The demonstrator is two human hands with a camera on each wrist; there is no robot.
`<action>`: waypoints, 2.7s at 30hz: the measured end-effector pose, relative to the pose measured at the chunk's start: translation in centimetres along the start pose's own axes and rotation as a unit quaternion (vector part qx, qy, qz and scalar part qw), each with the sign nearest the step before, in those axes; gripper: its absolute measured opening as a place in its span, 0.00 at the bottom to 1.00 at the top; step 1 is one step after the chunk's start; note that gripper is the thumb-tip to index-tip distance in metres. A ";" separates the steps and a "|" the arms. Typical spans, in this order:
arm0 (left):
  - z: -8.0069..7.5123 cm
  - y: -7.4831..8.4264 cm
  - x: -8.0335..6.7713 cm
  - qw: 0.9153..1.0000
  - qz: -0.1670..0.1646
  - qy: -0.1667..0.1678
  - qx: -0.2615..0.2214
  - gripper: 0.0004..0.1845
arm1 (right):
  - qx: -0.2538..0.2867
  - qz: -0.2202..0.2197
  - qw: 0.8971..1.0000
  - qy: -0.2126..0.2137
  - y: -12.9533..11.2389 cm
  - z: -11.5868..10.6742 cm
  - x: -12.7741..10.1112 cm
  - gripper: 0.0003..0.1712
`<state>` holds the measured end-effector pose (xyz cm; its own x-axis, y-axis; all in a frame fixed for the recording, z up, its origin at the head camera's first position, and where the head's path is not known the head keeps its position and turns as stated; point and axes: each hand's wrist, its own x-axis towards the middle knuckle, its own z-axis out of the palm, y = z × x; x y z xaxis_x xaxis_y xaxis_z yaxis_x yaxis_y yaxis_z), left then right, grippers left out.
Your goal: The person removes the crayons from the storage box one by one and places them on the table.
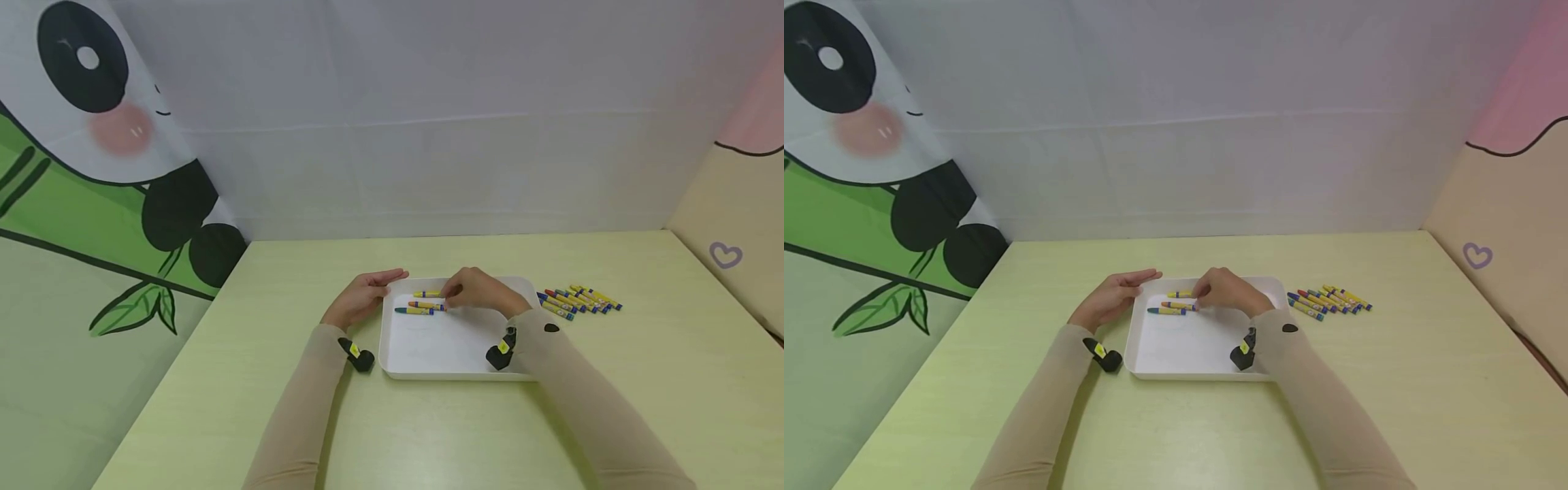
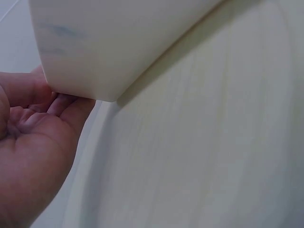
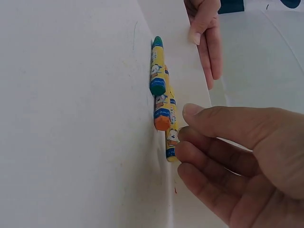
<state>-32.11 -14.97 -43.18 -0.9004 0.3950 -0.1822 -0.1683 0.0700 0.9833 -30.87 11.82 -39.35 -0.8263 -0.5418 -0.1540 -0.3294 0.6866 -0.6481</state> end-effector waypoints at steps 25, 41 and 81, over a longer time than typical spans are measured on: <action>-0.1 0.0 0.0 1.000 0.004 -0.013 -0.006 0.26 | -0.022 0.006 1.000 0.000 -0.2 1.4 0.6 0.09; 0.1 0.2 -0.1 1.000 0.002 -0.011 -0.001 0.26 | -0.040 -0.004 0.999 0.012 -0.3 1.5 0.7 0.07; -0.2 0.1 -0.2 1.000 -0.007 0.001 -0.004 0.27 | -0.026 -0.043 0.998 0.043 -0.3 -2.2 -2.8 0.10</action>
<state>-32.04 -15.17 -43.07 -0.8990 0.3917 -0.1957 -0.1841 0.0674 0.9806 -29.45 14.15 -37.10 -0.8298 -0.5571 -0.0333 -0.4220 0.6653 -0.6159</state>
